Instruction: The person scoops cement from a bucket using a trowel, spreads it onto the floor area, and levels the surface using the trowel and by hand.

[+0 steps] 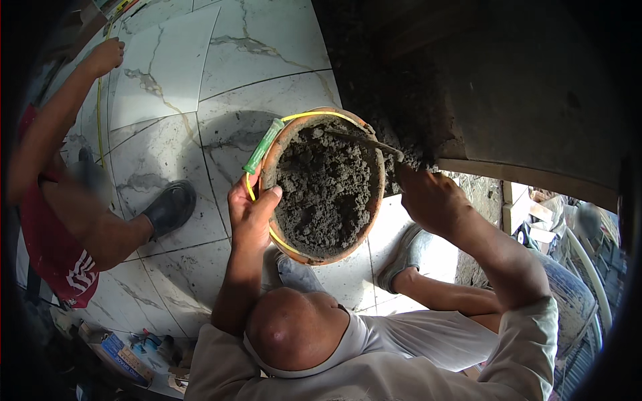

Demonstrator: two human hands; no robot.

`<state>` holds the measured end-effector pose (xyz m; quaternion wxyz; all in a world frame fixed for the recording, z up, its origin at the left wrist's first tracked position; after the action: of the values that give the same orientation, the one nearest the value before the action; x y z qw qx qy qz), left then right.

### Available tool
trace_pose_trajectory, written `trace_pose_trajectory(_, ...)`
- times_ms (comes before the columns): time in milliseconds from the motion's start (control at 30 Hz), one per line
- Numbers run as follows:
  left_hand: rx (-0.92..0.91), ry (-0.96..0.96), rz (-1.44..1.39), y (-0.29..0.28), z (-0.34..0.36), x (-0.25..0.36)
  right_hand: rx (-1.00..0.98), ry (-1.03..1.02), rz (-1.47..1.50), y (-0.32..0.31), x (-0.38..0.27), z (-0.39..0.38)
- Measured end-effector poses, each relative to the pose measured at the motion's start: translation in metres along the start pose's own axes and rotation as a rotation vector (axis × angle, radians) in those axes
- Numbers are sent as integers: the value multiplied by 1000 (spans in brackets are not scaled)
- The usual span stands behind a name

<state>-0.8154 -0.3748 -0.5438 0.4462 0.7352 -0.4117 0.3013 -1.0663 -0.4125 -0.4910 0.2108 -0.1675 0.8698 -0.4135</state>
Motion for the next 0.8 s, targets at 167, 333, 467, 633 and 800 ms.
trace_pose_trajectory(167, -21, -11, -14, 10, 7, -14, 85, -31, -244, 65, -43, 41)
trace_pose_trajectory(333, -18, -38, -32, 6, 5, -8, 181, -233, 27, 39, -38, -18)
trace_pose_trajectory(467, -14, -44, -19, 6, 4, -3, 109, -14, 105, 20, 25, -19)
trace_pose_trajectory(633, -101, 1, 16, 26, 5, -15, -347, -344, -340, 117, -28, 61)
trace_pose_trajectory(800, -96, -3, -22, 14, 3, -19, 123, -694, 486, 96, -63, 27)
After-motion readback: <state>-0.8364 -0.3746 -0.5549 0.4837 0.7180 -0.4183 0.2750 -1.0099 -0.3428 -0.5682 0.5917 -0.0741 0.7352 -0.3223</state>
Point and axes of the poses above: each hand's wrist, its own z-axis towards the middle knuckle, its own y-axis out of the palm, x = y × z, the point moved 10 cm from there along z, towards the middle knuckle, and after that the axes turned 11 degrees about -y, right-handed, at the moved point
